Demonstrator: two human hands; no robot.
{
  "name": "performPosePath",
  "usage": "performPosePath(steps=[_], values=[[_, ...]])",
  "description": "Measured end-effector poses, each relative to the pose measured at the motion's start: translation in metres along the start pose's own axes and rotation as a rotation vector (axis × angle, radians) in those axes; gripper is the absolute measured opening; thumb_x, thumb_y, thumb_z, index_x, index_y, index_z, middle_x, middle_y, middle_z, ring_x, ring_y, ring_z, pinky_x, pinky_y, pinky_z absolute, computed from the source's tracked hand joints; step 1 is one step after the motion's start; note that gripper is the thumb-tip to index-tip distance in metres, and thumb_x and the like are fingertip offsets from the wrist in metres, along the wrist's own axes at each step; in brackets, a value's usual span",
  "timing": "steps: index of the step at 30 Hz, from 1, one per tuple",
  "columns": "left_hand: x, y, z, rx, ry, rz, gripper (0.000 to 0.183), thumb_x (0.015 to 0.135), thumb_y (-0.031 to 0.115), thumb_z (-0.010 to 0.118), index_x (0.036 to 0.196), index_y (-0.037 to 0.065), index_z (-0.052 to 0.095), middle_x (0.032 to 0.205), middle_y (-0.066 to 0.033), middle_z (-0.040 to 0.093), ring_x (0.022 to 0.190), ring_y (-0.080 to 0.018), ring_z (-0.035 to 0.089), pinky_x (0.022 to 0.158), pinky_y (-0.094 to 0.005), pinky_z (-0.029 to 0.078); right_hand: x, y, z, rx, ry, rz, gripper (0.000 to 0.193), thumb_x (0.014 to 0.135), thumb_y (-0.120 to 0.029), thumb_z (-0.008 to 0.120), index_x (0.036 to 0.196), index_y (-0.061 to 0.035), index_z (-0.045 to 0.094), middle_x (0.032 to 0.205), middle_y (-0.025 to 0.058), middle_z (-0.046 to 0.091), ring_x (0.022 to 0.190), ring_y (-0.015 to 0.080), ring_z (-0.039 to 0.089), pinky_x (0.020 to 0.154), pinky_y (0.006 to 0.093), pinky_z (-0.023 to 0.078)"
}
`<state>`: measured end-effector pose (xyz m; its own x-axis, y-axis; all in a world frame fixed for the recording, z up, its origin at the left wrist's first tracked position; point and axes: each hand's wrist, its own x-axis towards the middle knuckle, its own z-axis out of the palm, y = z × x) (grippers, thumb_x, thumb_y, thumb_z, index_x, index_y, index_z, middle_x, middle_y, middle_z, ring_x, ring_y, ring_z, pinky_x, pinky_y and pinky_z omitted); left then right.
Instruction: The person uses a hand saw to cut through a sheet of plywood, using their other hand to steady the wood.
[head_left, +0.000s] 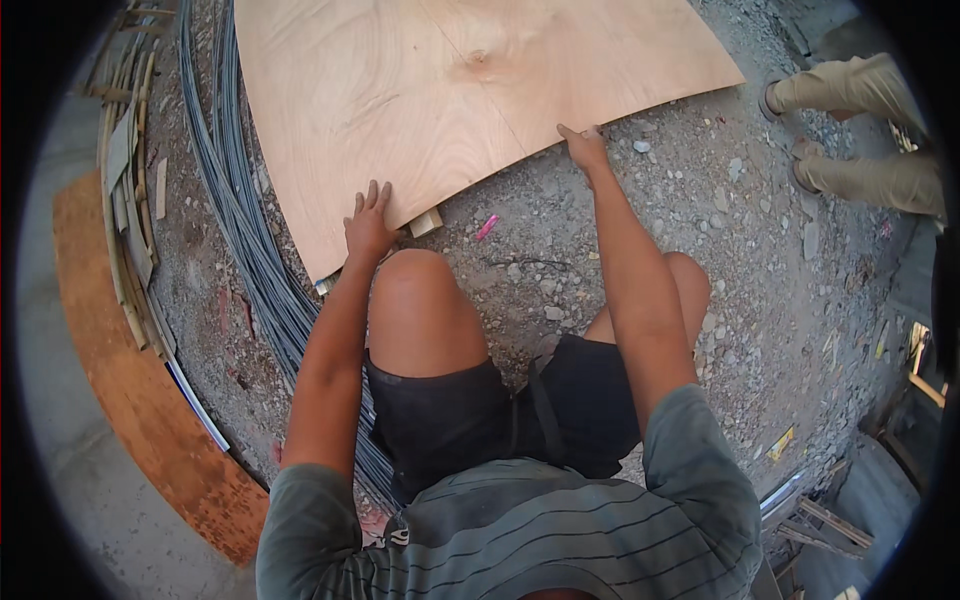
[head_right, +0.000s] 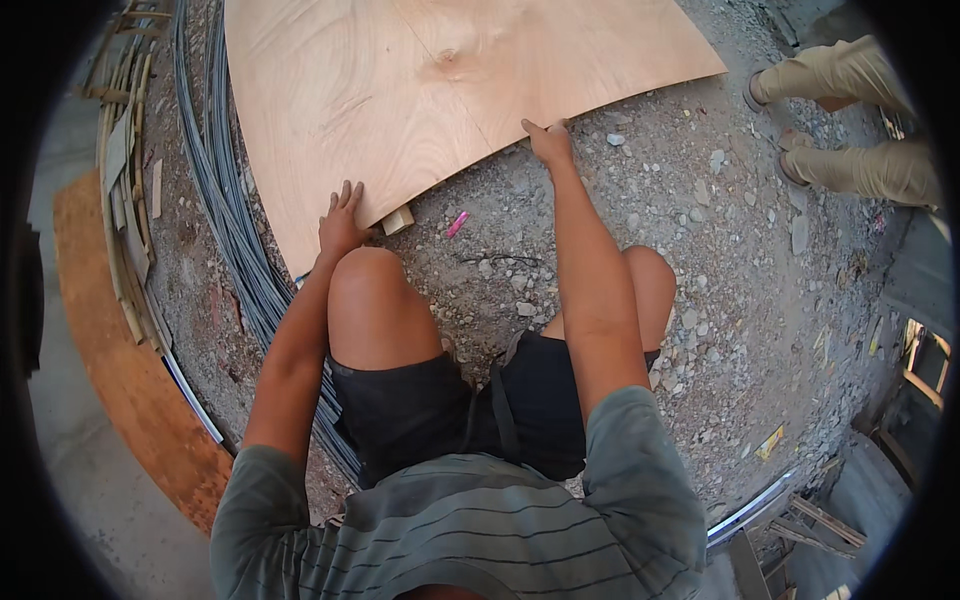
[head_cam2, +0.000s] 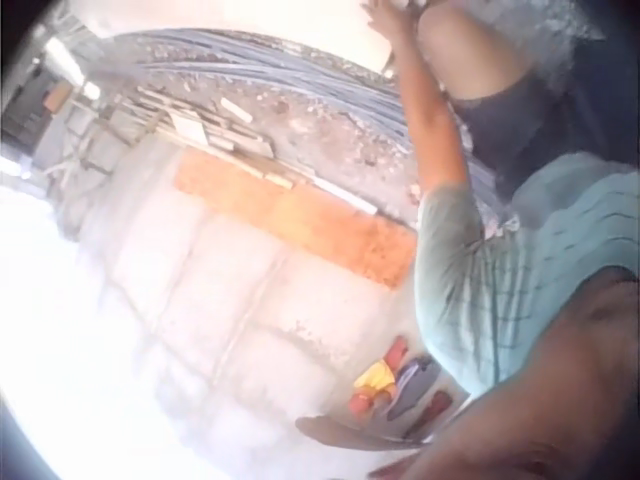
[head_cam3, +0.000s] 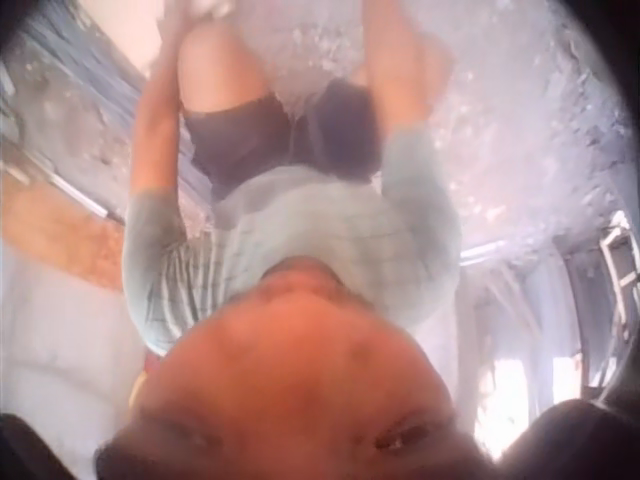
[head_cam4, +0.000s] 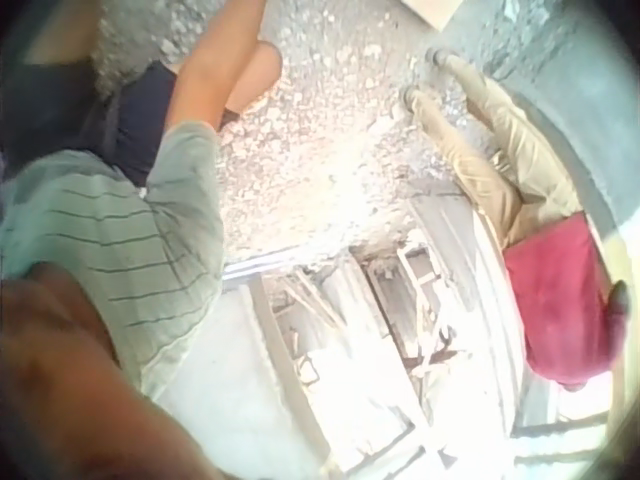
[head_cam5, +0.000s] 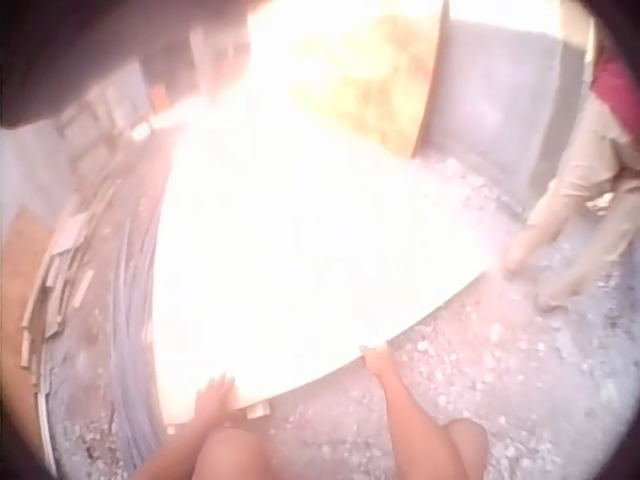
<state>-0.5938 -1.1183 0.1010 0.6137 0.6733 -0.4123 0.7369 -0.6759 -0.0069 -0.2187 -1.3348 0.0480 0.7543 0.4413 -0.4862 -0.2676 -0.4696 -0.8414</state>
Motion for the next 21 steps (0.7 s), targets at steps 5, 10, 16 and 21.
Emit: performPosePath(steps=[5, 10, 16, 21], values=[[0.004, -0.005, 0.001, 0.021, -0.034, 0.02, 0.122, 0.064, 0.025, 0.098, 0.167, 0.032, 0.031, 0.176, -0.003, 0.027, 0.156, -0.0398, 0.035, 0.116, -0.0536, 0.05, 0.004, 0.01, 0.002, 0.025, 0.027, 0.003, 0.104, 0.089, -0.032, 0.082, 0.152, 0.0256, 0.024, 0.143, 0.0319, 0.061, 0.133, 0.0342, 0.061, 0.11, 0.0356, 0.047], [0.01, -0.017, -0.013, 0.017, -0.049, -0.02, 0.126, 0.059, 0.025, 0.1, 0.167, 0.032, 0.033, 0.175, -0.0033, 0.028, 0.156, -0.0378, 0.036, 0.116, -0.0497, 0.051, 0.009, 0.01, 0.002, 0.265, -0.216, -0.151, 0.1, 0.091, -0.026, 0.08, 0.152, 0.024, 0.018, 0.151, 0.0307, 0.053, 0.14, 0.0299, 0.053, 0.115, 0.0346, 0.042], [0.035, -0.012, -0.032, -0.018, -0.202, -0.143, 0.12, 0.067, 0.031, 0.096, 0.168, 0.029, 0.031, 0.174, -0.009, 0.03, 0.15, -0.0368, 0.046, 0.117, -0.0466, 0.049, 0.042, 0.038, 0.023, 0.178, -0.212, -0.21, 0.119, 0.087, -0.026, 0.083, 0.158, 0.022, 0.0, 0.151, 0.0344, 0.053, 0.141, 0.0358, 0.053, 0.117, 0.0353, 0.041], [0.052, 0.003, -0.046, -0.046, -0.232, 0.142, 0.107, 0.076, 0.044, 0.088, 0.166, 0.021, 0.035, 0.171, -0.016, 0.034, 0.147, -0.0383, 0.049, 0.12, -0.0448, 0.044, 0.032, 0.033, 0.045, 0.117, 0.151, -0.067, 0.121, 0.084, -0.027, 0.082, 0.163, 0.0142, 0.001, 0.152, 0.039, 0.049, 0.139, 0.0464, 0.054, 0.116, 0.0439, 0.044]])
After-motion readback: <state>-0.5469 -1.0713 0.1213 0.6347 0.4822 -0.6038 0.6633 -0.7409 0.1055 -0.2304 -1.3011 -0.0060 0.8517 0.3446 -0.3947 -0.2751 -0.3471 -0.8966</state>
